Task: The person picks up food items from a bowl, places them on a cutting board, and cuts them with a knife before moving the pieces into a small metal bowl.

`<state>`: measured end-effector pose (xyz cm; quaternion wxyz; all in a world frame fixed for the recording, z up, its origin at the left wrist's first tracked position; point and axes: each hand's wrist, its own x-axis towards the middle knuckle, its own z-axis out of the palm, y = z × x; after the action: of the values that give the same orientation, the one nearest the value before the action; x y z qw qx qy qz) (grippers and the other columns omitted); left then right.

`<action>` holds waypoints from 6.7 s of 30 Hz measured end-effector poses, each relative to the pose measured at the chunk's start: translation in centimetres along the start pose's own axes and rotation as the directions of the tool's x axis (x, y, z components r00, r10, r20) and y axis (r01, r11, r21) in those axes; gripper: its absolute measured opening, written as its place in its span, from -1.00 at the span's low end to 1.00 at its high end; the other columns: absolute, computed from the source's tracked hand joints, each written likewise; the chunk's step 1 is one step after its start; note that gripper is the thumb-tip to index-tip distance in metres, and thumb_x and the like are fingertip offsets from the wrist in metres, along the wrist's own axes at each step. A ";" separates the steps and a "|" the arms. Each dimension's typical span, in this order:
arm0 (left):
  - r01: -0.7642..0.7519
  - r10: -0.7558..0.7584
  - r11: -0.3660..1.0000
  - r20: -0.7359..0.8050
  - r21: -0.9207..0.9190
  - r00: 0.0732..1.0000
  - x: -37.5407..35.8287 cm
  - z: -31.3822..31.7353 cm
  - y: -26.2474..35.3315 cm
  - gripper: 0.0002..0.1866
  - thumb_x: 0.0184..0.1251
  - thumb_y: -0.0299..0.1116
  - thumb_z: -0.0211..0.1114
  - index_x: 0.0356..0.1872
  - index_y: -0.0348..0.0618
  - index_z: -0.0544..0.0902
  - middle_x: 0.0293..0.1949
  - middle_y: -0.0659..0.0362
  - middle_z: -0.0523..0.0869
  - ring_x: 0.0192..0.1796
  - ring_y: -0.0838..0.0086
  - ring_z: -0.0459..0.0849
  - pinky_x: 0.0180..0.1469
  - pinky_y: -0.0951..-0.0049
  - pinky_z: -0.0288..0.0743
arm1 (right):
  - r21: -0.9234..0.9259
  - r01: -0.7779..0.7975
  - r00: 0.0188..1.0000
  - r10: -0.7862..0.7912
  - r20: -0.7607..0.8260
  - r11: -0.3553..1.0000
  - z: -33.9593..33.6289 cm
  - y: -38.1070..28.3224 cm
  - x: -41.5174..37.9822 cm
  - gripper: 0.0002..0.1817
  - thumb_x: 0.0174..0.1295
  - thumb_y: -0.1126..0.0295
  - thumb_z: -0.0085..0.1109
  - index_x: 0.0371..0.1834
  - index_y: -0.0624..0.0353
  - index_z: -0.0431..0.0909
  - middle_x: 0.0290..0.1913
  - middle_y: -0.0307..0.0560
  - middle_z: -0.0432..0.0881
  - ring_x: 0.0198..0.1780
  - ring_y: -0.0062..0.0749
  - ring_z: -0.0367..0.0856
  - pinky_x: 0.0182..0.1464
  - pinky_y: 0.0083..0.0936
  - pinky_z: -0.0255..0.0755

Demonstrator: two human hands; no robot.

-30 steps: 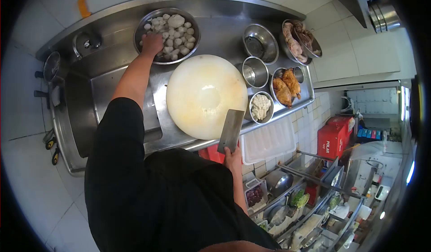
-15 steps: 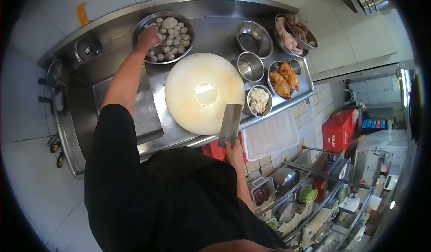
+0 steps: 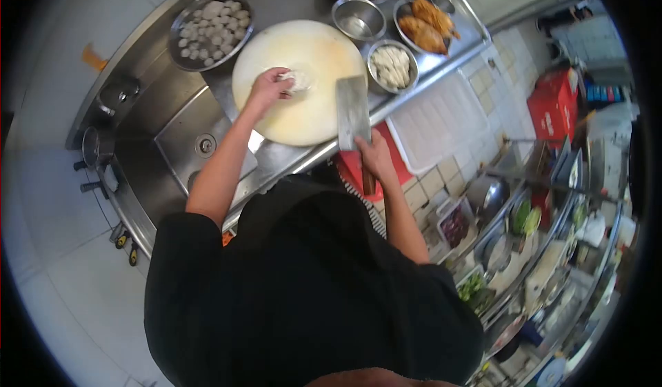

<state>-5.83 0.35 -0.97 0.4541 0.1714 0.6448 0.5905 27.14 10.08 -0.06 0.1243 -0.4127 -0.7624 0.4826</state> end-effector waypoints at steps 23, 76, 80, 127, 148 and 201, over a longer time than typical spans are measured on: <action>-0.452 0.323 0.333 0.350 0.828 0.879 -4.7 5.5 0.0 -0.68 0.19 -0.41 0.43 -0.02 -0.23 0.79 -0.07 -0.06 0.77 -0.01 0.06 0.74 0.12 0.17 0.61 | 0.427 -0.433 0.892 0.309 0.328 0.794 -0.2 -4.6 0.1 -0.65 0.51 0.23 0.12 0.03 0.37 0.45 -0.49 -0.10 0.53 -0.65 -0.42 0.53 -0.58 -0.37 0.46; -0.424 0.498 0.431 0.182 0.797 0.848 -4.4 4.0 -2.7 -0.73 0.14 -0.33 0.47 -0.13 -0.16 0.83 -0.12 0.04 0.84 0.01 0.17 0.74 0.15 0.23 0.60 | -0.033 -0.307 0.918 0.305 0.253 0.951 3.7 -8.0 -0.6 -0.58 0.45 0.20 0.11 -0.08 0.49 0.50 -0.36 0.42 0.70 -0.42 0.12 0.77 -0.28 -0.06 0.63; -0.438 0.542 0.488 0.132 0.755 0.830 -5.0 3.5 -3.9 -0.76 0.14 -0.34 0.47 -0.17 -0.14 0.83 -0.07 0.07 0.84 -0.01 0.17 0.75 0.12 0.22 0.61 | -0.259 -0.113 0.967 0.166 0.192 0.959 4.7 -6.6 -2.0 -0.61 0.44 0.22 0.09 -0.06 0.46 0.49 -0.22 0.46 0.71 -0.15 0.25 0.77 -0.05 0.06 0.61; -0.511 0.524 0.329 0.297 0.794 0.798 -5.9 6.1 -2.4 -0.60 0.16 -0.35 0.39 0.05 -0.19 0.68 0.03 0.02 0.62 0.09 0.08 0.58 0.15 0.12 0.44 | -0.684 0.166 0.981 -0.050 0.185 0.711 -1.9 -10.7 -2.5 -0.77 0.44 0.26 0.10 -0.12 0.22 0.45 -0.45 0.31 0.70 -0.31 0.29 0.73 -0.21 0.18 0.55; -0.566 0.633 0.444 0.204 0.695 0.747 -6.3 4.8 -4.9 -0.64 0.24 -0.34 0.39 0.04 -0.24 0.66 0.09 -0.04 0.65 0.17 0.05 0.61 0.24 0.15 0.46 | -0.716 0.234 0.971 -0.112 0.213 0.657 -0.8 -12.0 -0.7 -0.83 0.40 0.36 0.03 -0.19 0.26 0.45 -0.45 0.25 0.73 -0.37 0.21 0.76 -0.26 0.05 0.63; -0.432 0.632 0.487 0.035 0.759 0.774 -5.1 9.5 -5.6 -0.38 0.30 -0.26 0.40 0.39 -0.16 0.51 0.44 -0.20 0.37 0.47 -0.14 0.33 0.46 -0.06 0.26 | 0.267 -0.401 0.874 0.278 0.399 0.876 -0.8 -0.9 -1.3 -0.72 0.51 0.25 0.14 -0.05 0.32 0.51 -0.56 -0.18 0.48 -0.69 -0.44 0.48 -0.65 -0.41 0.40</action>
<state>6.05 0.90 -3.09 0.0540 0.4544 0.7893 0.4094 27.89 9.44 1.37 -0.0312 -0.4220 -0.5907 0.6870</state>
